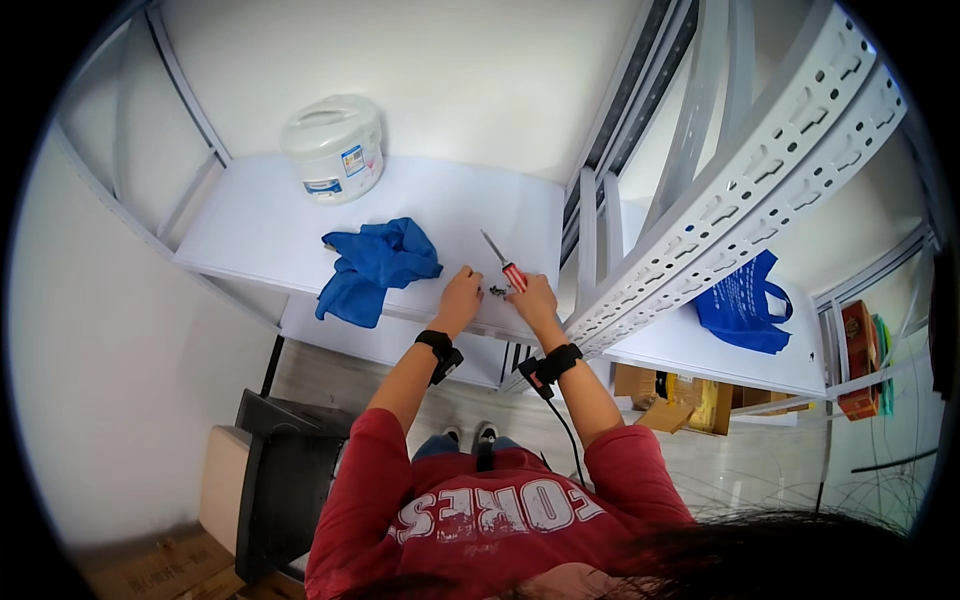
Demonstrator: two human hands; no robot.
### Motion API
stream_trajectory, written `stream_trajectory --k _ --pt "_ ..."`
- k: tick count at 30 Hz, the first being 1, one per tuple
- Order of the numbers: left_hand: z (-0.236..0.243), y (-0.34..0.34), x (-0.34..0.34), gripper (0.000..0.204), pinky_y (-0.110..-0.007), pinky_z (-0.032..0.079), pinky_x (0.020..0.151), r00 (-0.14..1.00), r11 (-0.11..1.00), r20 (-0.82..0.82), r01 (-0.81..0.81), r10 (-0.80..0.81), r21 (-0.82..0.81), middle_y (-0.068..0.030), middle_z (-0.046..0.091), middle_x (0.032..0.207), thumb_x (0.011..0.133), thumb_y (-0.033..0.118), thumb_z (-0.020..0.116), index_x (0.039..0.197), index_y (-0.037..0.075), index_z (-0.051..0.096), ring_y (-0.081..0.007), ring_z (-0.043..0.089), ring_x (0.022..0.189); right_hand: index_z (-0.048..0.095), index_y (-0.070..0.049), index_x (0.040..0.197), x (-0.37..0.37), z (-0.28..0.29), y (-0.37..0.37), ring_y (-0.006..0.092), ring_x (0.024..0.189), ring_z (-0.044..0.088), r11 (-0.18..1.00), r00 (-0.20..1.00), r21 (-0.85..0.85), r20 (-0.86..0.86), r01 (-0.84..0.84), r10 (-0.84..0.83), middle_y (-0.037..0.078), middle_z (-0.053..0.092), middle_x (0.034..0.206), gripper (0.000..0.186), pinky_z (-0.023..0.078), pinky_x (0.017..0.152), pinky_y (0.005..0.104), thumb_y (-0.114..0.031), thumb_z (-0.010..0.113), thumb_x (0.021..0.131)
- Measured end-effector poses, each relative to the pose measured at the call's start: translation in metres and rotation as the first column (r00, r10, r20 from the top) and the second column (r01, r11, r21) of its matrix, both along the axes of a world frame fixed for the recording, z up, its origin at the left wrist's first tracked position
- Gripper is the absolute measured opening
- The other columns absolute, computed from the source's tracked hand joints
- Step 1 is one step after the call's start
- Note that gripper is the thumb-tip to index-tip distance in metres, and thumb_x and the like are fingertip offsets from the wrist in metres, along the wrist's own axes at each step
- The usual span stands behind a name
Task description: The person uses a screwdriver to remove screws from the back panel of a black appliance and then removes the panel by hand.
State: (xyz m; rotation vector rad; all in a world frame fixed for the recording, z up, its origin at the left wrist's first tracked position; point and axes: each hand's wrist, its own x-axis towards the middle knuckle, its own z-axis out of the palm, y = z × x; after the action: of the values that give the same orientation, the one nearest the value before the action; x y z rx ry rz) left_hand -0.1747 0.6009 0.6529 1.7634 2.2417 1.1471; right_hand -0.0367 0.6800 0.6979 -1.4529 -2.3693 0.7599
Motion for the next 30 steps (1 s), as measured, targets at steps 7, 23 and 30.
stream_trajectory --k 7,23,30 --pt "0.0 0.012 -0.003 0.023 -0.038 0.045 0.069 0.981 0.984 0.09 0.174 -0.172 -0.022 -0.0138 0.052 0.088 0.067 0.004 0.061 0.089 0.0 0.057 -0.0326 0.055 0.079 0.061 -0.013 0.096 -0.008 -0.01 0.005 0.0306 0.087 0.055 0.998 0.997 0.018 0.036 -0.062 0.061 0.015 0.055 0.09 0.04 0.045 0.075 0.0378 -0.024 0.071 0.059" --pt "-0.002 0.002 -0.012 0.016 -0.039 0.046 0.065 0.986 0.994 0.139 0.081 -0.091 0.074 -0.0143 0.053 0.084 0.067 -0.001 0.056 0.083 0.002 0.057 -0.0341 0.055 0.075 0.061 -0.013 0.087 -0.03 -0.018 -0.004 0.0306 0.082 0.057 0.99 0.993 0.101 0.068 -0.101 0.094 0.01 0.058 0.086 0.022 0.046 0.069 0.0402 -0.019 0.064 0.066" --pt "-0.002 -0.007 -0.017 0.017 -0.037 0.046 0.066 0.991 0.998 0.126 0.046 -0.049 0.032 -0.0135 0.054 0.085 0.067 -0.002 0.056 0.083 0.003 0.057 -0.0321 0.056 0.075 0.063 -0.011 0.082 -0.033 -0.019 0.001 0.0318 0.077 0.059 0.989 0.993 0.107 0.073 -0.103 0.095 0.013 0.062 0.081 0.022 0.047 0.067 0.0403 -0.025 0.064 0.065"
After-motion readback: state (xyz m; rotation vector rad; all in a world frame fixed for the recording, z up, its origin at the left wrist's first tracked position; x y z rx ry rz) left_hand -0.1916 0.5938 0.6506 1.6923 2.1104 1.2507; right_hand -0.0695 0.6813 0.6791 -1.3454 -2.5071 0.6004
